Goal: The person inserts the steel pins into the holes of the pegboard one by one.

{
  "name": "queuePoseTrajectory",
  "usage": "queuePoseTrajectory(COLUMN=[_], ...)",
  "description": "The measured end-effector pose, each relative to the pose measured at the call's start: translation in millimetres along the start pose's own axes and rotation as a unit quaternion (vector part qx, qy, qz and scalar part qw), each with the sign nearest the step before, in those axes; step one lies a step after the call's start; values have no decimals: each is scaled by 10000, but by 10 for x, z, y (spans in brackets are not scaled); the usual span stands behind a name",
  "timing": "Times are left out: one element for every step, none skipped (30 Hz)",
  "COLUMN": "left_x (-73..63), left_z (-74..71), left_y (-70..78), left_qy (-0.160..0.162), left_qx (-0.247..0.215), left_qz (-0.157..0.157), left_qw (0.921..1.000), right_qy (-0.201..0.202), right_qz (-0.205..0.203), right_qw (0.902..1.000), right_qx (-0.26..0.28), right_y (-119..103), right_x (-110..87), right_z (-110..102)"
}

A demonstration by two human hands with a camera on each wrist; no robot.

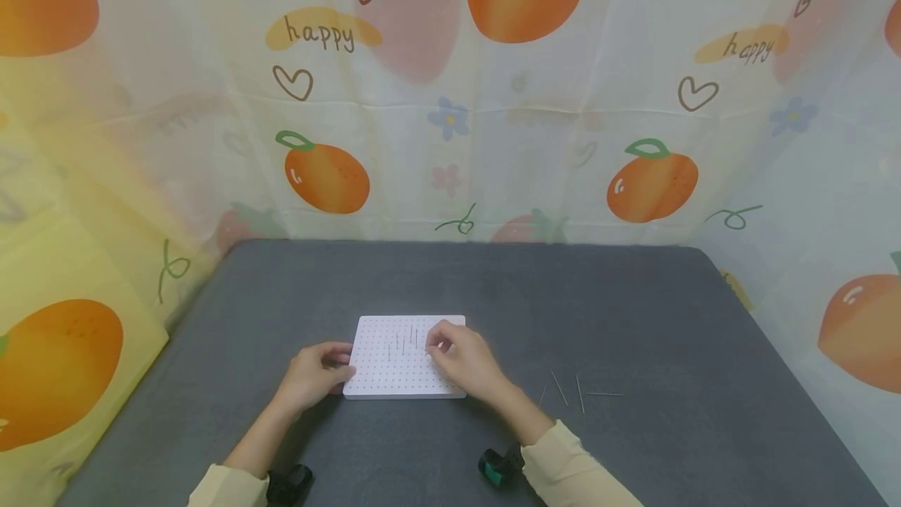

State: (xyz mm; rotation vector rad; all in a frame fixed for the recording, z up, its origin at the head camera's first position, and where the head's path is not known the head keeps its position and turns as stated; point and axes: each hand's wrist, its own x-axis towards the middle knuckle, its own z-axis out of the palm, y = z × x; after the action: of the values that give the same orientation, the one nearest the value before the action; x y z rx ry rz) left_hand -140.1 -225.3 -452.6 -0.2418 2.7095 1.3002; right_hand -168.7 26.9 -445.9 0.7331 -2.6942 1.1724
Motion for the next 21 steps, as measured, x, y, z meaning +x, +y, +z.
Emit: queuePoseTrajectory(left_x=[1, 1, 1, 1, 2, 2, 1, 1, 0, -1, -1, -2, -4, -5, -6, -5, -4, -2, -1, 1, 2], left_z=[-1, -1, -2, -2, -2, -3, -3, -4, -4, -4, -4, -4, -4, -4, -4, -3, -3, -2, -2, -2, -3], left_y=[1, 3, 4, 5, 6, 7, 8, 9, 9, 9, 8, 7, 6, 4, 3, 2, 2, 2, 4, 6, 9], left_qy=[-4, -5, -12, -15, -19, -21, -22, -20, -18, -15, -14, -15, -17, -17, -20, -21, -21, -20, -19, -20, -21], left_qx=[-3, -8, -14, -17, -19, -20, -22, -19, -17, -13, -15, -13, -15, -12, -12, -13, -16, -6, -4, 0, 6], left_qz=[-5, -12, -19, -25, -28, -32, -36, -35, -31, -21, -11, -1, 7, 14, 15, 13, 3, -9, -25, -38, -51], left_qw=[10000, 10000, 10000, 10000, 10000, 10000, 10000, 10000, 10000, 10000, 10000, 10000, 10000, 10000, 10000, 10000, 10000, 10000, 10000, 10000, 10000], right_qy=[12, 29, 47, 64, 97, 120, 145, 173, 204, 227, 254, 254, 253, 248, 236, 210, 185, 160, 148, 141, 144], right_qz=[2, 6, -5, -11, -52, -87, -95, -107, -139, -164, -193, -188, -183, -184, -174, -165, -150, -130, -131, -139, -153], right_qw=[10000, 9999, 9998, 9996, 9995, 9992, 9990, 9988, 9986, 9984, 9982, 9980, 9979, 9978, 9978, 9978, 9977, 9976, 9976, 9975, 9973], right_qx=[-54, -126, -188, -264, -307, -362, -410, -452, -467, -490, -501, -538, -565, -586, -596, -613, -636, -663, -671, -681, -706], right_y=[3, 0, -2, -6, -8, -9, -14, -18, -15, -11, -7, -5, -4, -2, -2, -2, -4, -7, -9, -10, -10], right_x=[5, 7, 9, 11, 14, 17, 18, 18, 24, 30, 35, 39, 43, 47, 52, 53, 55, 57, 60, 63, 66], right_z=[17, 31, 43, 53, 64, 74, 82, 89, 100, 111, 124, 136, 148, 159, 169, 177, 183, 187, 190, 193, 195])
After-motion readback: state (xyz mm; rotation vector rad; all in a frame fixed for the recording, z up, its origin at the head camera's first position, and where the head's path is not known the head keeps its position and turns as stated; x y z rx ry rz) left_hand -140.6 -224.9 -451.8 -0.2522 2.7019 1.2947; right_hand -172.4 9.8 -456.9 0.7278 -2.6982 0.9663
